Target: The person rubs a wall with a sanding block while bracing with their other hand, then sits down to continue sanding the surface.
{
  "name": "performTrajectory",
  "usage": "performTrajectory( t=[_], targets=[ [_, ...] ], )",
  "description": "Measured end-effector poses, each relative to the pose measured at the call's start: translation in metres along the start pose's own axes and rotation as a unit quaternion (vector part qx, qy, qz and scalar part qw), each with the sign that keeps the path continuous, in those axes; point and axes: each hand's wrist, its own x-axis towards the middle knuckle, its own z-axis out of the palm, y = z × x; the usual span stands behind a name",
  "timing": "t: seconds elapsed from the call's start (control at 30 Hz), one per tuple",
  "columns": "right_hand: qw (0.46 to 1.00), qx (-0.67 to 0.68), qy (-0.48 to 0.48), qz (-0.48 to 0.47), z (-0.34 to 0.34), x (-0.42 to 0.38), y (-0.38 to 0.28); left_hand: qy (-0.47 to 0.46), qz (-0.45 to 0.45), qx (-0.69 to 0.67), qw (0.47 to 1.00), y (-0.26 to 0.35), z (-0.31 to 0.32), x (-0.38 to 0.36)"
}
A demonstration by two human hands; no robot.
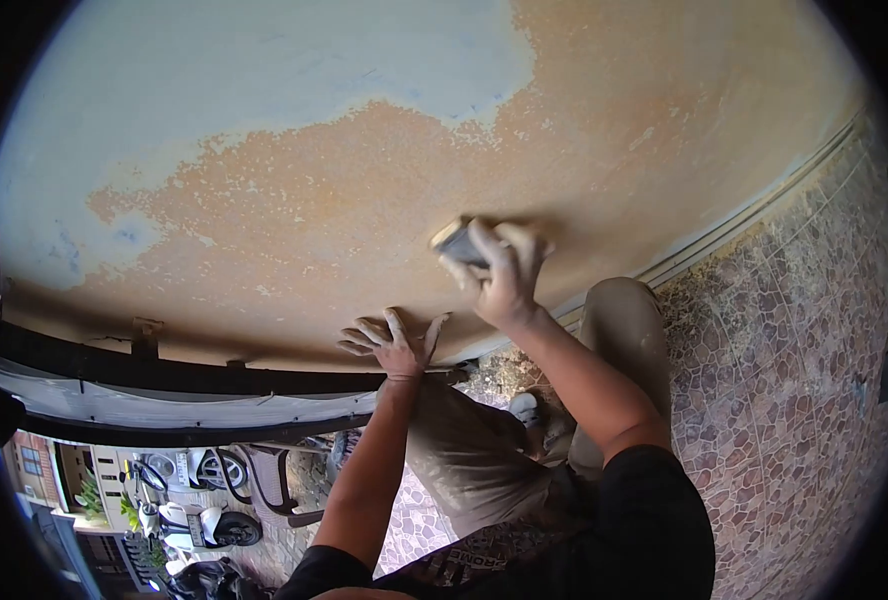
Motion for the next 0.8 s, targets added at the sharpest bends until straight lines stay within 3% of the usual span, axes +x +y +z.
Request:
performTrajectory(
  t=[0.07, 0.1, 0.17, 0.23, 0.3, 0.43, 0.47, 0.53, 0.6, 0.67, 0.73, 0.8],
  targets=[
    [0.97, 0.101, 0.109, 0.194, 0.0, 0.035, 0.013, 0.009, 0.001, 0.007, 1.0, -0.001, -0.002, -0.003],
    [0.971, 0.103, 0.103, 0.192, 0.001, 0.03, 0.013, 0.006, -0.001, 0.007, 1.0, 0.0, -0.002, -0.003],
    [0.991, 0.005, 0.072, 0.11, 0.005, 0.001, 0.014, 0.002, -0.002, 0.006, 1.0, 0.0, 0.003, -0.003],
    [0.994, 0.005, -0.102, -0.033, -0.005, -0.059, 0.002, -0.005, 0.006, 0.008, 1.0, -0.004, 0.003, -0.006],
    [0.962, -0.037, -0.249, -0.105, -0.005, -0.089, -0.009, -0.028, 0.001, 0.011, 1.0, -0.008, 0.006, -0.013],
    [1.0, 0.002, -0.023, -0.006, 0.004, -0.01, -0.01, -0.014, 0.002, 0.012, 1.0, -0.003, 0.0, -0.003],
    [0.998, 0.012, 0.017, 0.062, 0.004, 0.006, -0.003, -0.021, -0.003, 0.011, 1.0, -0.002, -0.002, -0.005],
    [0.993, -0.025, 0.065, 0.095, -0.001, 0.025, 0.001, -0.013, -0.001, -0.007, 1.0, -0.001, 0.0, -0.006],
    [0.998, 0.028, 0.014, 0.059, 0.008, -0.039, 0.006, 0.011, 0.004, -0.005, 1.0, 0.0, 0.003, -0.001],
    [0.986, 0.0, -0.142, -0.092, 0.0, -0.072, -0.002, -0.006, 0.002, 0.01, 1.0, -0.003, 0.003, -0.004],
    [0.981, -0.002, -0.172, -0.096, -0.002, -0.057, -0.012, -0.006, 0.004, 0.015, 1.0, -0.008, 0.005, -0.002],
    [0.998, 0.003, -0.057, -0.011, -0.002, -0.014, -0.016, -0.007, 0.001, 0.004, 1.0, -0.003, 0.002, -0.003]
  ],
)
